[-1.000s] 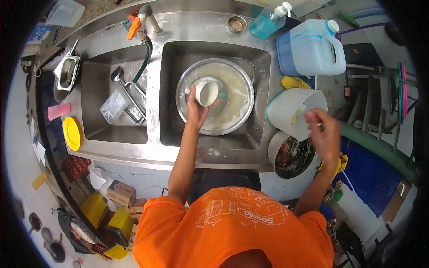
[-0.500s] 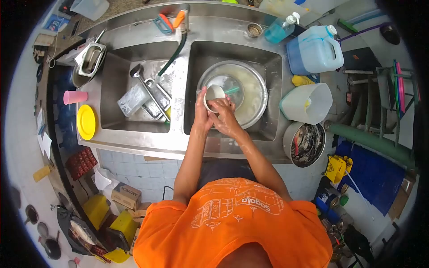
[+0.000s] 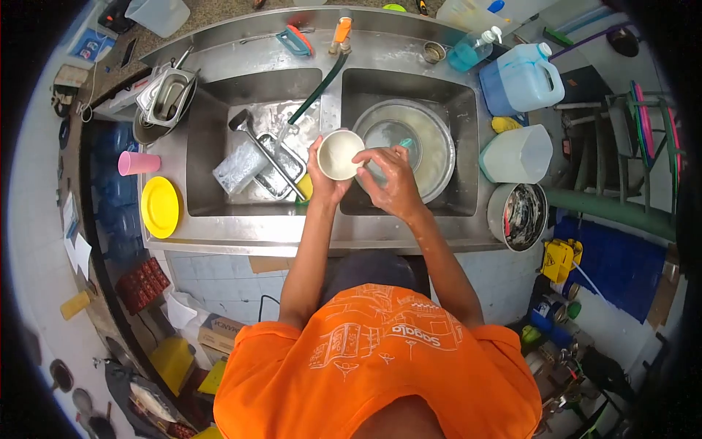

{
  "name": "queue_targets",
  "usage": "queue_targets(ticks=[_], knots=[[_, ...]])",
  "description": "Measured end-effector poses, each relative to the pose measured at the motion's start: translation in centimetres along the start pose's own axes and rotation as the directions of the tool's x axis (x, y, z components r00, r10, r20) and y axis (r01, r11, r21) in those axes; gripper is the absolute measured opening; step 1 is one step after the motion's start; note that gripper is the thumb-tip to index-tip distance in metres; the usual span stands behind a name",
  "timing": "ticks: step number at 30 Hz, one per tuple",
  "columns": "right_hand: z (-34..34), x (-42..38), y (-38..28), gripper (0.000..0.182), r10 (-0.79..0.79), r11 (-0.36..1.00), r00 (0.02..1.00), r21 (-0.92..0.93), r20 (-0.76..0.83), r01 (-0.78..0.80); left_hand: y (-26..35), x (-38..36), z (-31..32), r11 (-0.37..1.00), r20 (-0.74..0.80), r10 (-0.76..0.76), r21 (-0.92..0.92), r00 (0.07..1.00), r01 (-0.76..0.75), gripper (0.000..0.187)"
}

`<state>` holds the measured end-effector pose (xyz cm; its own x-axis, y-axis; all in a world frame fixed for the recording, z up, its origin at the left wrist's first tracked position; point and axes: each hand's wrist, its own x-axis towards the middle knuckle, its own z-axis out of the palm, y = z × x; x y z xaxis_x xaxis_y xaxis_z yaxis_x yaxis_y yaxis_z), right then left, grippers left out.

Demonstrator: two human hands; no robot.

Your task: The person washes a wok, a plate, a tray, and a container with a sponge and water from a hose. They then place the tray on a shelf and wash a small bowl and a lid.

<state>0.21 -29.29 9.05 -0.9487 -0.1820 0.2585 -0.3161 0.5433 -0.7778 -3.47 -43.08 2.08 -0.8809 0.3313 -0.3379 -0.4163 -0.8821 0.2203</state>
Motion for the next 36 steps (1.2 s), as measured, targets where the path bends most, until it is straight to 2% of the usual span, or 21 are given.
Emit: queue_targets(ticks=[2,4,6,7,8,10,11,12,14,16,18,19,20,21,22,23,24,25,26,28,36], knots=[[1.0,-0.1,-1.2,0.023,-0.034,0.996,0.999,-0.081,0.022,0.036,-0.1,-0.2,1.0,0.982,-0.063,0.068,0.181,0.996,-0.056,0.046],[3.0,-0.7,-0.9,0.021,-0.018,0.991,0.998,-0.132,-0.058,0.010,-0.3,0.2,1.3,0.986,-0.061,0.003,0.167,0.998,0.007,0.047],[4.1,-0.7,0.8,0.022,0.011,0.992,0.989,-0.122,-0.151,-0.030,-0.3,-0.4,2.2,0.895,0.069,0.131,0.421,0.989,-0.148,0.051],[4.1,-0.7,1.3,0.022,0.260,0.946,0.950,0.241,-0.175,-0.215,-0.3,-0.5,2.7,0.905,0.048,0.182,0.383,0.982,-0.186,0.054],[4.1,-0.7,1.4,0.022,0.494,0.739,0.863,0.574,-0.106,-0.352,-0.4,-0.5,2.2,0.906,0.048,0.177,0.382,0.983,-0.182,0.054],[4.6,-1.1,1.2,0.027,0.511,0.713,0.854,0.603,-0.098,-0.357,-0.8,-0.3,1.0,0.890,-0.103,0.296,0.390,0.950,-0.235,0.045],[5.4,-1.1,1.4,0.025,0.560,0.646,0.821,0.676,-0.107,-0.353,-1.2,0.1,1.9,0.861,-0.162,0.452,0.336,0.877,-0.382,0.045],[5.9,-1.2,1.7,0.024,0.606,0.576,0.788,0.743,-0.108,-0.341,-1.2,0.3,2.1,0.862,-0.158,0.449,0.333,0.879,-0.381,0.045],[6.2,-1.4,1.6,0.025,0.591,0.570,0.797,0.765,-0.126,-0.302,-0.9,0.4,2.5,0.783,-0.181,0.563,0.430,0.806,-0.450,0.045],[6.2,-1.4,1.2,0.025,0.578,0.559,0.803,0.787,-0.145,-0.261,-0.3,0.7,2.8,0.755,-0.146,0.568,0.485,0.810,-0.442,0.045],[5.6,-1.1,0.9,0.021,0.648,0.505,0.757,0.790,-0.079,-0.349,0.4,0.7,3.3,0.725,-0.106,0.568,0.534,0.816,-0.435,0.046],[5.3,-0.8,0.8,0.021,0.648,0.508,0.757,0.789,-0.085,-0.346,0.6,0.6,3.5,0.652,-0.067,0.559,0.652,0.827,-0.388,0.047],[4.5,0.1,-0.3,0.018,0.477,0.830,0.788,0.496,-0.391,-0.256,0.9,0.6,3.5,0.561,-0.029,0.546,0.755,0.837,-0.340,0.048],[3.9,0.7,-1.2,0.017,0.193,0.981,0.784,0.090,-0.590,-0.174,1.0,0.7,3.4,0.561,-0.027,0.542,0.755,0.840,-0.338,0.048],[3.1,1.0,-1.8,0.017,0.195,0.980,0.779,0.088,-0.595,-0.178,1.1,0.8,3.3,0.515,0.035,0.480,0.798,0.877,-0.314,0.049],[2.1,1.1,-2.1,0.021,-0.042,0.979,0.903,-0.198,-0.427,-0.049,1.1,0.9,3.4,0.463,0.094,0.408,0.836,0.908,-0.295,0.050],[1.6,1.2,-2.2,0.027,-0.231,0.889,0.956,-0.438,-0.181,0.132,0.9,0.8,3.6,0.463,0.099,0.401,0.836,0.911,-0.295,0.050],[2.1,0.7,-1.0,0.031,-0.050,0.984,0.992,-0.178,-0.115,0.029,0.7,0.8,3.8,0.492,0.083,0.376,0.826,0.923,-0.275,0.051],[2.2,0.6,-0.7,0.031,-0.047,0.983,0.991,-0.182,-0.122,0.024,0.6,0.7,4.0,0.520,0.064,0.349,0.817,0.935,-0.250,0.052],[2.5,-0.2,-0.1,0.033,0.139,0.990,0.989,-0.032,-0.041,-0.140,0.8,0.2,3.9,0.510,0.068,0.328,0.827,0.942,-0.237,0.050],[4.2,-2.6,-0.4,0.027,0.210,0.975,0.972,-0.056,-0.109,-0.217,-0.1,0.3,2.2,0.795,-0.182,0.271,0.596,0.945,-0.113,0.044]])
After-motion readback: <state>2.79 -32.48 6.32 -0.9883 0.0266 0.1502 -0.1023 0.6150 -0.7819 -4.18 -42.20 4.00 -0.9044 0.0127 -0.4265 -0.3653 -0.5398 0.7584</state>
